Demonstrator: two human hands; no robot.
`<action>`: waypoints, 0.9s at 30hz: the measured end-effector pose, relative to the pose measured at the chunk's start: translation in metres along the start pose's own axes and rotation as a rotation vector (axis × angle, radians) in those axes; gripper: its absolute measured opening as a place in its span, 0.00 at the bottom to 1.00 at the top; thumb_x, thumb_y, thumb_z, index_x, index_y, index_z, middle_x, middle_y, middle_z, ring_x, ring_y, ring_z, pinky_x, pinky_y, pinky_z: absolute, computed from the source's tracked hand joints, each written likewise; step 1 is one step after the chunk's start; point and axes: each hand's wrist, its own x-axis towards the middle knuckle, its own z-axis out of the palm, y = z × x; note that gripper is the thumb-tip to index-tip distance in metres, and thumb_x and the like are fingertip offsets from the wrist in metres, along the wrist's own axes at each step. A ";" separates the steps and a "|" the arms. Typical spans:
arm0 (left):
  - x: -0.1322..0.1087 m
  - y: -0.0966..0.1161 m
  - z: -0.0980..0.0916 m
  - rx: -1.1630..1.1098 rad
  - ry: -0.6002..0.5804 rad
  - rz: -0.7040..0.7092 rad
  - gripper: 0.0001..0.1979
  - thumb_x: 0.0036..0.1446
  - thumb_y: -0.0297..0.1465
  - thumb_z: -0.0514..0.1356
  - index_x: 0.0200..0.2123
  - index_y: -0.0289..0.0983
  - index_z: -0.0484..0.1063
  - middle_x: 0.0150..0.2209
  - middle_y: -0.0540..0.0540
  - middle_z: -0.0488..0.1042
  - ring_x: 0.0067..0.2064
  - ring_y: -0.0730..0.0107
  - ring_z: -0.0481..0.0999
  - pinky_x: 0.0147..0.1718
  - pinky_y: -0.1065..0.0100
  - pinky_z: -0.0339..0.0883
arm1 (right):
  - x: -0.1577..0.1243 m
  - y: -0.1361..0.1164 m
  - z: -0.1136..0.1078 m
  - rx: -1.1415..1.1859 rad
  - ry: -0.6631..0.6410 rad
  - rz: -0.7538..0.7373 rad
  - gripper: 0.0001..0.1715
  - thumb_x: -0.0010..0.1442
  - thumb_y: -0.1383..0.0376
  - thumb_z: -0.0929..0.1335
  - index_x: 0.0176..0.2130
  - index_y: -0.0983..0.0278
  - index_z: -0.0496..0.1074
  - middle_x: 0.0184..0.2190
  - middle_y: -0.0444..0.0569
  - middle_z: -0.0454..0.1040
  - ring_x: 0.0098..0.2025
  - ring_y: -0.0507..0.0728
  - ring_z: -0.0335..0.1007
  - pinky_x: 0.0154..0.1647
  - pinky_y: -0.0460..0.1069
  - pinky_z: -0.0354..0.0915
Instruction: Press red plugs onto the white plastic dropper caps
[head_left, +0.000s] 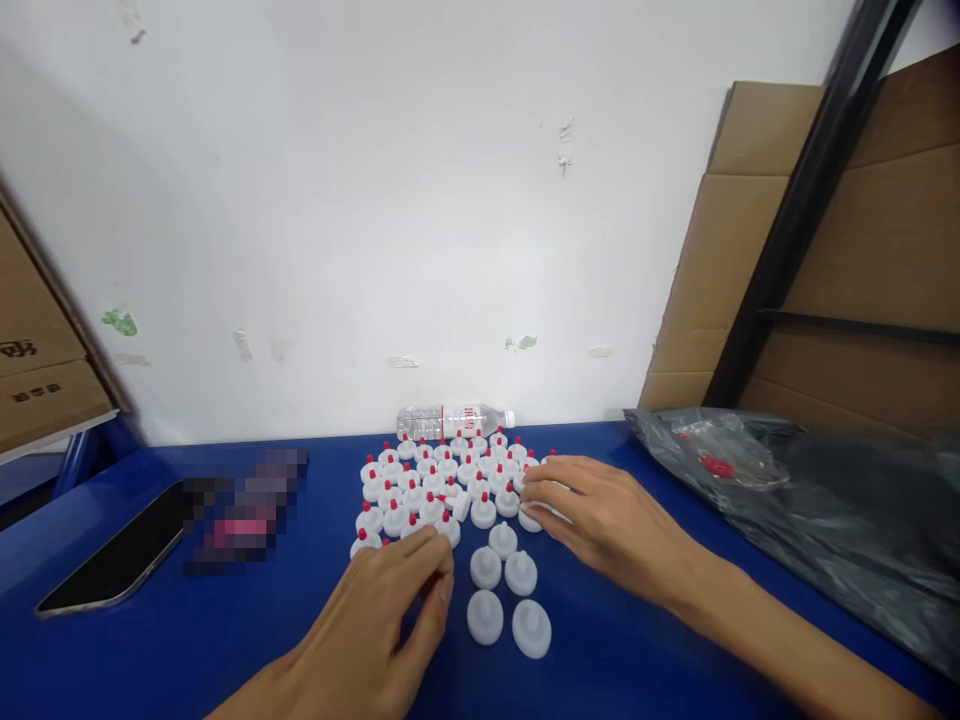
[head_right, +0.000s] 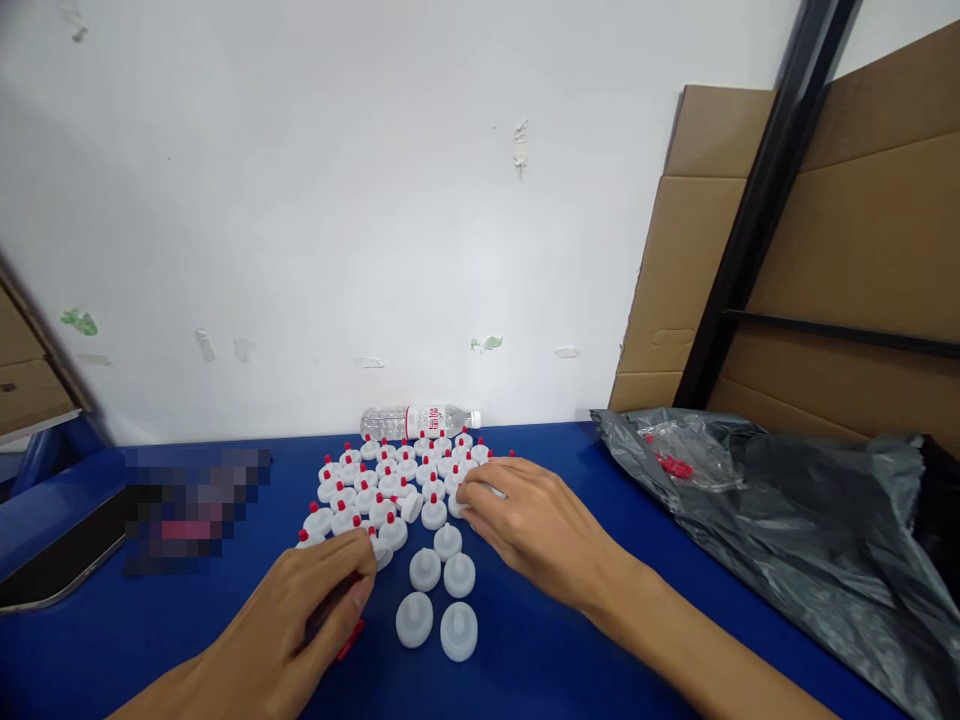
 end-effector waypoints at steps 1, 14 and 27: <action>-0.001 0.000 0.000 0.045 -0.024 0.019 0.11 0.69 0.29 0.46 0.32 0.40 0.61 0.30 0.51 0.70 0.28 0.70 0.68 0.28 0.67 0.55 | 0.001 0.002 -0.001 0.006 -0.058 0.041 0.07 0.73 0.65 0.66 0.43 0.63 0.74 0.39 0.49 0.79 0.41 0.59 0.77 0.45 0.54 0.71; 0.000 -0.002 0.004 0.449 -0.280 0.168 0.09 0.66 0.27 0.50 0.31 0.41 0.62 0.28 0.50 0.74 0.25 0.64 0.74 0.25 0.63 0.53 | 0.005 0.002 -0.031 0.218 -0.533 0.276 0.03 0.66 0.62 0.71 0.38 0.58 0.74 0.26 0.38 0.76 0.28 0.54 0.70 0.29 0.48 0.54; 0.005 -0.004 0.003 0.454 -0.335 0.103 0.08 0.64 0.27 0.51 0.31 0.41 0.61 0.28 0.51 0.74 0.26 0.62 0.74 0.24 0.62 0.48 | 0.005 0.000 -0.032 0.472 -0.650 0.278 0.06 0.67 0.60 0.69 0.39 0.58 0.77 0.30 0.41 0.80 0.35 0.55 0.74 0.33 0.46 0.59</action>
